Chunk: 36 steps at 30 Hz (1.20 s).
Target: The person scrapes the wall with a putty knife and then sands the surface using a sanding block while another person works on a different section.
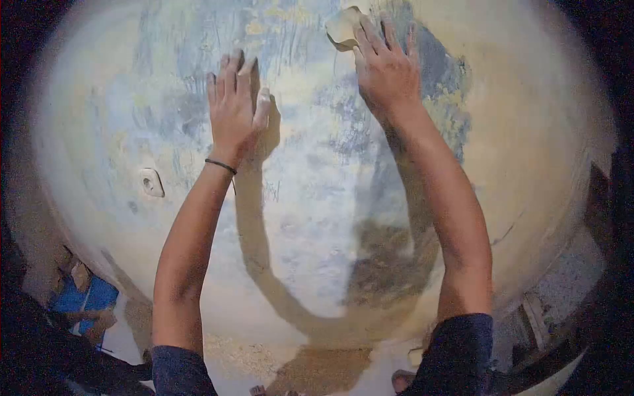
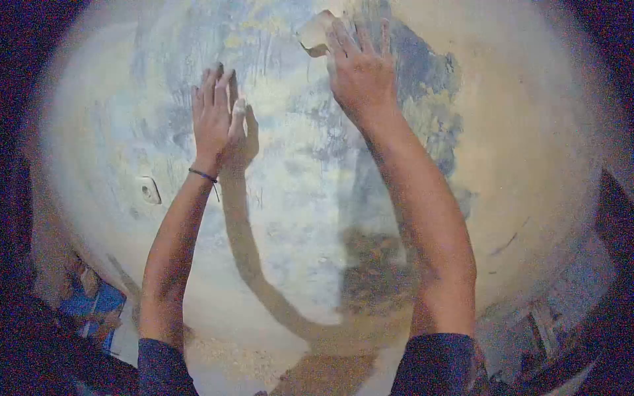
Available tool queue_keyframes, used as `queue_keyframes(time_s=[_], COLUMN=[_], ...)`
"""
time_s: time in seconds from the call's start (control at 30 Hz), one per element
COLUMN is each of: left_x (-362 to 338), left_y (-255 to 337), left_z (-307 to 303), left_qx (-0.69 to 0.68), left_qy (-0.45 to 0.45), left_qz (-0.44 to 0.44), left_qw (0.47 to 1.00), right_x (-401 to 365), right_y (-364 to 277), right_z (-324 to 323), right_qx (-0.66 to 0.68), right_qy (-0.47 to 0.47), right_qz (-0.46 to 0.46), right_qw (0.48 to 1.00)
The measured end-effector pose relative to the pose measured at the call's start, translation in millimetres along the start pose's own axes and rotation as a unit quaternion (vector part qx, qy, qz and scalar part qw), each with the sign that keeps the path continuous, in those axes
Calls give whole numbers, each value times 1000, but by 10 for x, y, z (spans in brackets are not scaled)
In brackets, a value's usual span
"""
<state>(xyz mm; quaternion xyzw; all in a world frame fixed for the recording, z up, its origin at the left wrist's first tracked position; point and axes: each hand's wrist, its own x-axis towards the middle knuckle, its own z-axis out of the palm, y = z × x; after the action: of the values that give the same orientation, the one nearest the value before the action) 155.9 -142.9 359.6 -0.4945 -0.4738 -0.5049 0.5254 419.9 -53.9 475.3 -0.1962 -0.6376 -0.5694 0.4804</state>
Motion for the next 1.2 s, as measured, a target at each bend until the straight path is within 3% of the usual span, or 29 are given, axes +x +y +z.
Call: queue_keyframes(time_s=[0.23,0.3,0.4,0.6,0.63,0.7,0.73,0.77,0.83,0.87,0.97,1.0,1.03,1.1,1.2], left_x=[267,367,365,302,303,308,313,314,307,317,287,290,300,305,302], left_y=[141,231,374,444,438,410,412,415,409,402,417,400,379,384,423], left_z=[64,149,265,309,303,285,282,280,281,290,276,295,308,270,288], left_qx=[10,5,3,15,9,6,7,8,-2,-3,-19,-20,-22,-23,-25], left_qy=[20,36,17,18,17,18,13,8,8,14,14,18,22,19,18], left_qz=[17,49,41,36,36,35,34,32,30,32,29,32,36,30,23], left_qw=[1000,998,999,999,999,999,999,999,1000,999,999,999,999,999,999], right_x=[32,-15,-207,523,544,519,459,462,508,611,709,655,539,298,394], right_y=[-3,-63,67,230,136,-106,-123,-62,113,120,116,73,60,86,82], right_z=[122,109,51,363,316,176,235,176,-2,-87,86,91,98,176,64], right_qx=[65,61,4,-46,-47,29,222,223,46,148,40,125,123,94,59], right_qy=[55,15,-4,78,77,105,36,37,-3,1,47,-120,-119,31,29], right_qz=[16,70,43,123,118,16,-45,-48,-77,31,26,126,125,-103,-93], right_qw=[996,996,999,988,989,994,973,973,996,989,998,977,977,990,994])
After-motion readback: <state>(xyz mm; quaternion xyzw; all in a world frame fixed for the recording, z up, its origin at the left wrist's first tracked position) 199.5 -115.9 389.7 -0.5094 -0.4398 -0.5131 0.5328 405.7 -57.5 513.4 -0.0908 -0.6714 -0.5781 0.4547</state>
